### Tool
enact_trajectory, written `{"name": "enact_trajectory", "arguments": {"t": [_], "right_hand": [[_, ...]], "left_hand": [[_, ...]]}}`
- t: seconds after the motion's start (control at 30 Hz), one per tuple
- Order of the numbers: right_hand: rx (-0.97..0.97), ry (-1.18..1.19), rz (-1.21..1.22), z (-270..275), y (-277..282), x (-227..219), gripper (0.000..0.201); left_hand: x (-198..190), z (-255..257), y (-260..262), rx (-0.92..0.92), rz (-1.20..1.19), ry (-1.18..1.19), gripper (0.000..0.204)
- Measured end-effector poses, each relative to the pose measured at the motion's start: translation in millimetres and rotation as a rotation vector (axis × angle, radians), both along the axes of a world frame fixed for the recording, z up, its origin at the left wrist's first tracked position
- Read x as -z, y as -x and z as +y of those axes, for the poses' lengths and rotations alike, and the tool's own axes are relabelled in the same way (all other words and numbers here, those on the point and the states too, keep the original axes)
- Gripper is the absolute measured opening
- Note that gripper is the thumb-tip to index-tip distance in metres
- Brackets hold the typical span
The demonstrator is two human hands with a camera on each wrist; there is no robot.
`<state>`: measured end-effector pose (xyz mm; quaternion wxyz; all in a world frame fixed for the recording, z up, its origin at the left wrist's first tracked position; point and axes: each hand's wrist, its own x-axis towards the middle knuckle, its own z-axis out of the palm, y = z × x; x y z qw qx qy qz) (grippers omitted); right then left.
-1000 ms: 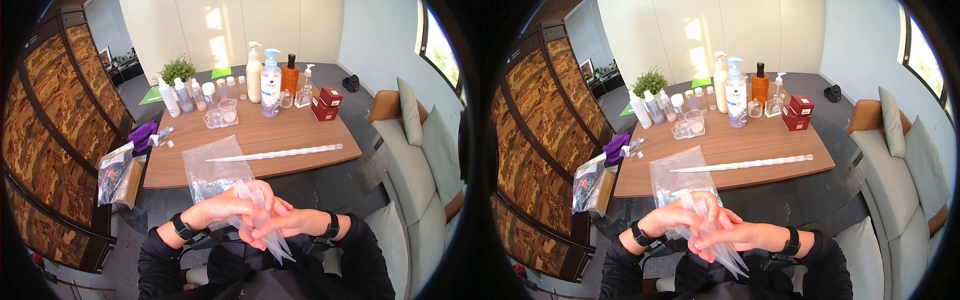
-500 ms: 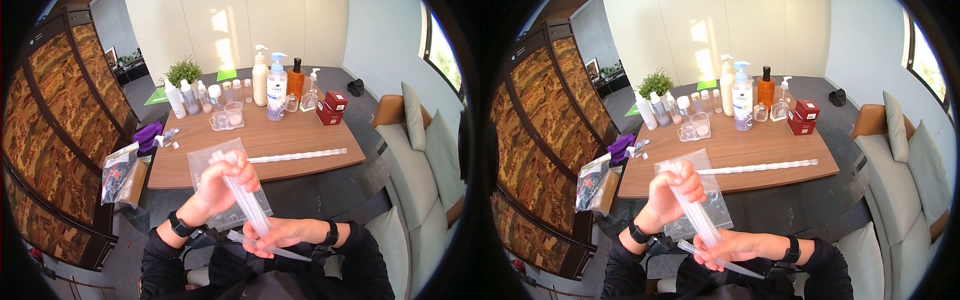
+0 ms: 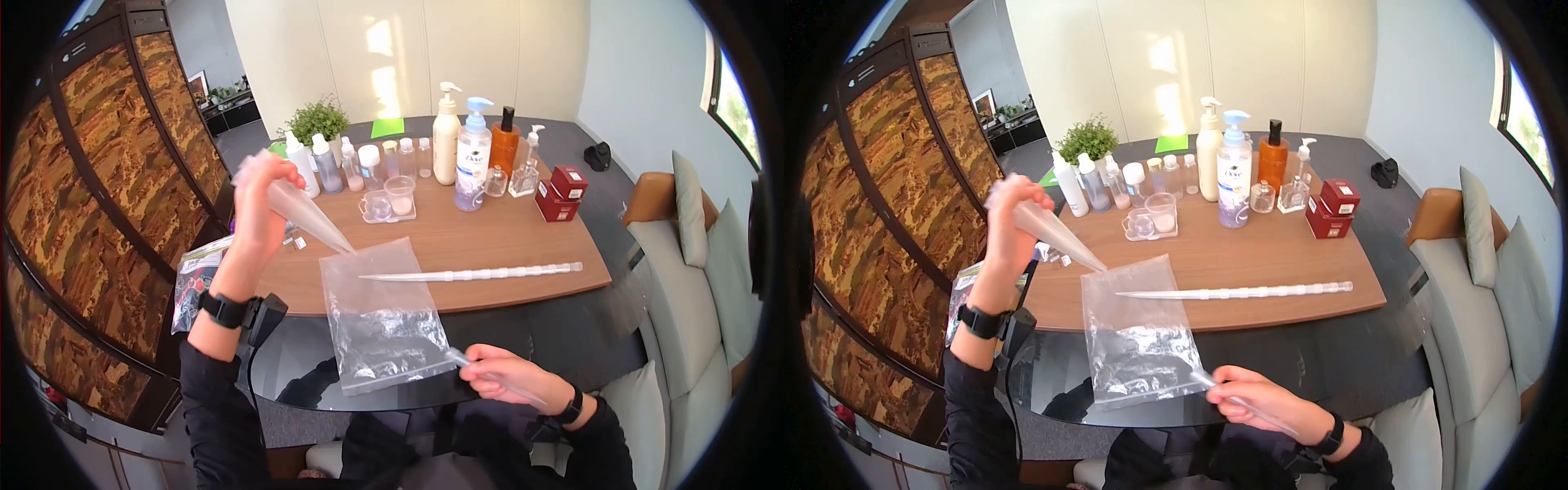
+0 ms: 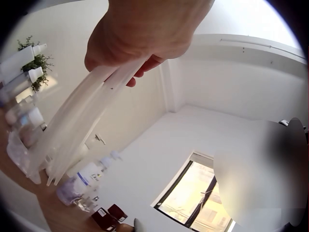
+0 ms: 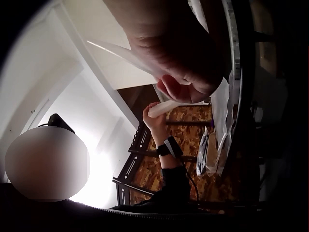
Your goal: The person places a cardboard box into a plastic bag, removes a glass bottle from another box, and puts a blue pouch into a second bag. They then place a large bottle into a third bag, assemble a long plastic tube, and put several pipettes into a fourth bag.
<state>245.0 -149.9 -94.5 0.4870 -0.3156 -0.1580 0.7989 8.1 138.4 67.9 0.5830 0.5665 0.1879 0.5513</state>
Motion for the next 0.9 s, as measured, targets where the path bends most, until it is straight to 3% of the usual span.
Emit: {"name": "enact_trajectory", "arguments": {"t": [0.07, 0.2, 0.27, 0.33, 0.5, 0.6, 0.73, 0.83, 0.9], "right_hand": [[0.119, 0.047, 0.078, -7, -13, 10, 0.006], [0.214, 0.054, 0.225, -19, -26, 19, 0.005], [0.21, 0.024, 0.274, -22, -30, 25, 0.003], [0.218, -0.001, 0.36, -25, -33, 31, 0.002], [0.177, -0.004, 0.389, -25, -37, 36, 0.007], [0.157, -0.01, 0.366, -22, -38, 37, 0.009], [0.143, -0.022, 0.374, -22, -39, 38, 0.009], [0.149, -0.018, 0.362, -22, -38, 37, 0.008], [0.148, -0.019, 0.359, -21, -38, 36, 0.008]], "left_hand": [[14, 32, -5, 0.022, 0.083, 0.12, 0.016], [47, 111, -22, 0.093, 0.517, 0.372, 0.01], [60, 140, -32, 0.056, 0.718, 0.313, 0.009], [80, 165, -40, 0.099, 0.747, 0.404, 0.013], [114, 184, -60, 0.095, 1.031, 0.278, 0.019], [139, 191, -74, -0.035, 0.961, 0.297, 0.02], [149, 206, -87, -0.212, 1.231, 0.207, 0.031], [161, 218, -90, -0.406, 1.507, -0.16, 0.044], [169, 223, -92, -0.448, 1.523, -0.109, 0.051]]}}
